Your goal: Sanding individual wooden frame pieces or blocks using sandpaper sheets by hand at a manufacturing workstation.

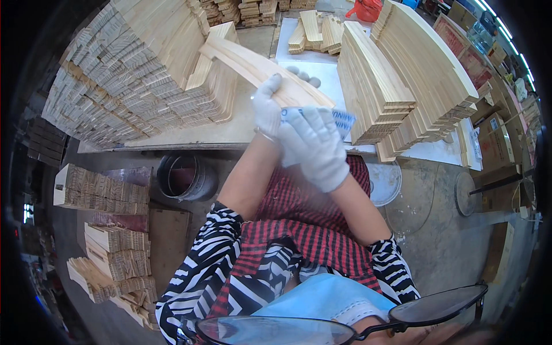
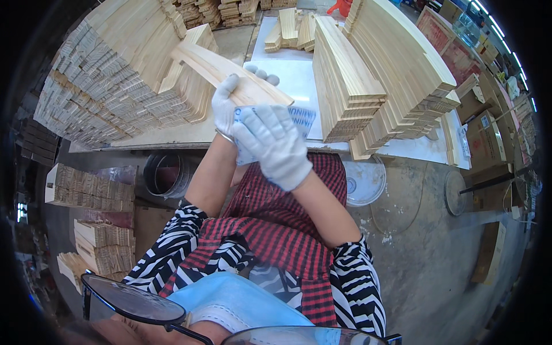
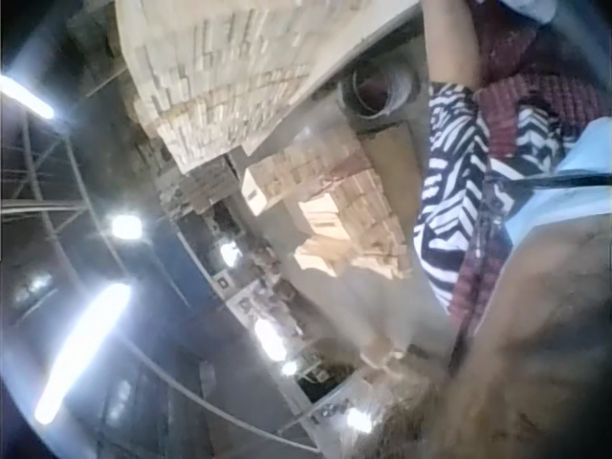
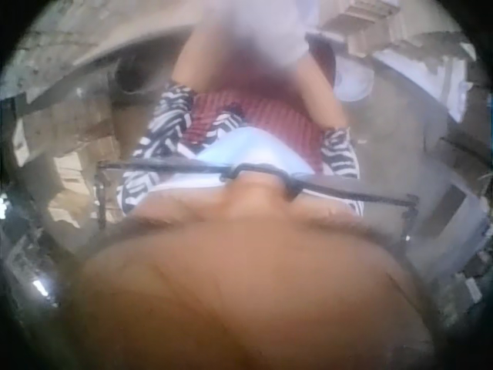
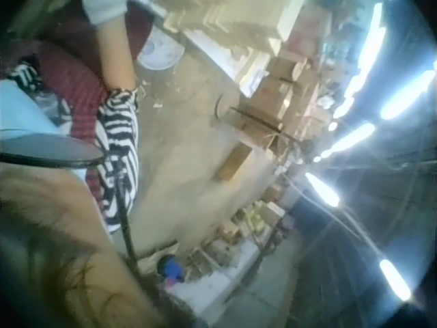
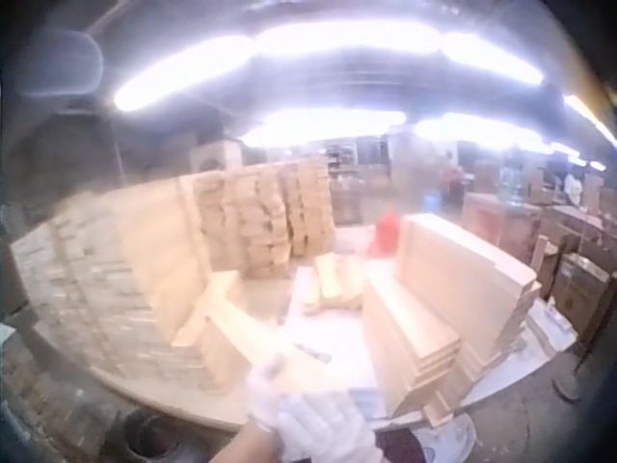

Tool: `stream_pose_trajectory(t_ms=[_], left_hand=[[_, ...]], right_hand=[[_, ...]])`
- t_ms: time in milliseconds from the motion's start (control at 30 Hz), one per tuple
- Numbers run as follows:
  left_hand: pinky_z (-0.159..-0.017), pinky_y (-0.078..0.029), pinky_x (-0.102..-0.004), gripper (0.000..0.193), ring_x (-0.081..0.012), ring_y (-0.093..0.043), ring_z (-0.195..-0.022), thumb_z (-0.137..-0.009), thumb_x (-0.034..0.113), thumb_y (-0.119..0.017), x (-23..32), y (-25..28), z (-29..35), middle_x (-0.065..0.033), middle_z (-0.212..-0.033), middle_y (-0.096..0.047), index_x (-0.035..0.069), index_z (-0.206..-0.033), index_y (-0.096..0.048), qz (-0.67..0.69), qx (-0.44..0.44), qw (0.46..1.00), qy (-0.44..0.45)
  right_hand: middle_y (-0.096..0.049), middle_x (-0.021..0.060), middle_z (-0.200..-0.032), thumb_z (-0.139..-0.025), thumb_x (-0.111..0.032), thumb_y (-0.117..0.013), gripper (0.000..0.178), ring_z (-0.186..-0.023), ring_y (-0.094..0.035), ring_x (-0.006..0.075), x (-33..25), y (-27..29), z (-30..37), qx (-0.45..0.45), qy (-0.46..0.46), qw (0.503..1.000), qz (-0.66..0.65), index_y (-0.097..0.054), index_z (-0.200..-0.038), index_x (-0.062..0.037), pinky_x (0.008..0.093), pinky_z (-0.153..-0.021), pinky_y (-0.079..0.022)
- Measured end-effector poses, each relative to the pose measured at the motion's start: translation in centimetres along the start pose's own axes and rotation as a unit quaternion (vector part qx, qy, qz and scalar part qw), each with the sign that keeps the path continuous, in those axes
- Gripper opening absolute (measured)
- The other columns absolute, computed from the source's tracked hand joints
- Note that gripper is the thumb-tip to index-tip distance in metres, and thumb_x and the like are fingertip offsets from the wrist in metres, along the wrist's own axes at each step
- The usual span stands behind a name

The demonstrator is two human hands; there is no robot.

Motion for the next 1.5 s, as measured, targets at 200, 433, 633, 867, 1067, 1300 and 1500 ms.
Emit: stream_pose_trajectory(t_ms=[200,433,633,867,1067,1300,1500], left_hand=[[-0.095,-0.049,-0.0559,0.028,-0.0396,-0.062,-0.098,-0.093,0.02,-0.048,0.5,-0.6,-0.4,-0.0205,-0.101,-0.061,-0.001,-0.11,-0.052,0.014,0.013,0.998,0.051],[-0.094,-0.05,-0.0519,0.032,-0.036,-0.062,-0.099,-0.092,0.02,-0.049,1.0,-0.8,0.7,-0.0199,-0.099,-0.061,-0.004,-0.112,-0.052,-0.082,0.062,0.994,-0.026],[-0.09,-0.053,-0.0477,0.032,-0.0339,-0.062,-0.098,-0.09,0.021,-0.05,1.1,-0.7,0.6,-0.0184,-0.101,-0.059,-0.004,-0.11,-0.051,-0.046,0.07,0.996,0.004],[-0.089,-0.05,-0.055,0.033,-0.0392,-0.061,-0.097,-0.089,0.024,-0.052,0.5,-0.9,0.9,-0.0181,-0.098,-0.06,-0.002,-0.109,-0.051,0.008,0.051,0.995,0.082],[-0.093,-0.049,-0.0555,0.04,-0.0395,-0.061,-0.097,-0.085,0.025,-0.059,1.2,-0.7,0.9,-0.0195,-0.099,-0.06,-0.001,-0.115,-0.05,-0.025,-0.029,0.998,0.059],[-0.09,-0.05,-0.0471,0.029,-0.0354,-0.061,-0.095,-0.094,0.023,-0.049,1.8,0.2,0.4,-0.0176,-0.097,-0.06,-0.001,-0.109,-0.051,-0.101,0.085,0.991,0.004],[-0.087,-0.053,-0.0407,0.044,-0.0241,-0.063,-0.095,-0.104,0.037,-0.04,-0.9,5.1,0.2,-0.0146,-0.103,-0.063,-0.002,-0.118,-0.054,-0.203,0.136,0.97,0.002]], right_hand=[[-0.063,0.017,-0.117,-0.079,-0.003,-0.054,0.039,-0.115,-0.058,0.0333,1.9,0.2,0.9,0.277,0.077,0.949,-0.129,-0.065,-0.117,-0.0017,0.0511,-0.099,-0.046],[-0.062,0.0158,-0.118,-0.078,-0.009,-0.057,0.04,-0.115,-0.057,0.0341,5.1,-0.7,0.0,0.245,0.028,0.961,-0.124,-0.065,-0.117,-0.0051,0.0522,-0.105,-0.041],[-0.063,0.013,-0.102,-0.079,-0.015,-0.059,0.033,-0.095,-0.058,0.0336,4.2,0.2,-1.0,0.182,0.038,0.98,-0.074,-0.064,-0.11,-0.0044,0.0495,-0.084,-0.047],[-0.061,0.0158,-0.114,-0.081,-0.007,-0.054,0.042,-0.108,-0.059,0.0367,0.3,0.0,0.1,0.173,0.061,0.983,-0.008,-0.058,-0.122,-0.0007,0.0493,-0.097,-0.045],[-0.058,0.021,-0.117,-0.08,0.007,-0.048,0.05,-0.113,-0.055,0.0409,5.2,-2.3,0.7,0.313,0.009,0.933,-0.179,-0.05,-0.129,-0.0013,0.0499,-0.103,-0.04],[-0.056,0.0209,-0.134,-0.071,-0.002,-0.065,0.056,-0.127,-0.052,0.0399,-1.4,-4.4,5.8,0.082,0.094,0.972,-0.198,-0.06,-0.127,-0.0036,0.0563,-0.11,-0.035],[-0.054,0.0241,-0.136,-0.084,0.022,-0.044,0.067,-0.125,-0.054,0.0398,3.5,-0.1,4.6,0.28,0.027,0.927,-0.247,-0.038,-0.146,-0.0011,0.0454,-0.108,-0.039]])
Point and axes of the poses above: each hand's wrist, its own z-axis away from the middle knuckle, its own y-axis out of the back of the hand, x = y × z, the point moved 5 cm from there along -z, towards the middle knuckle
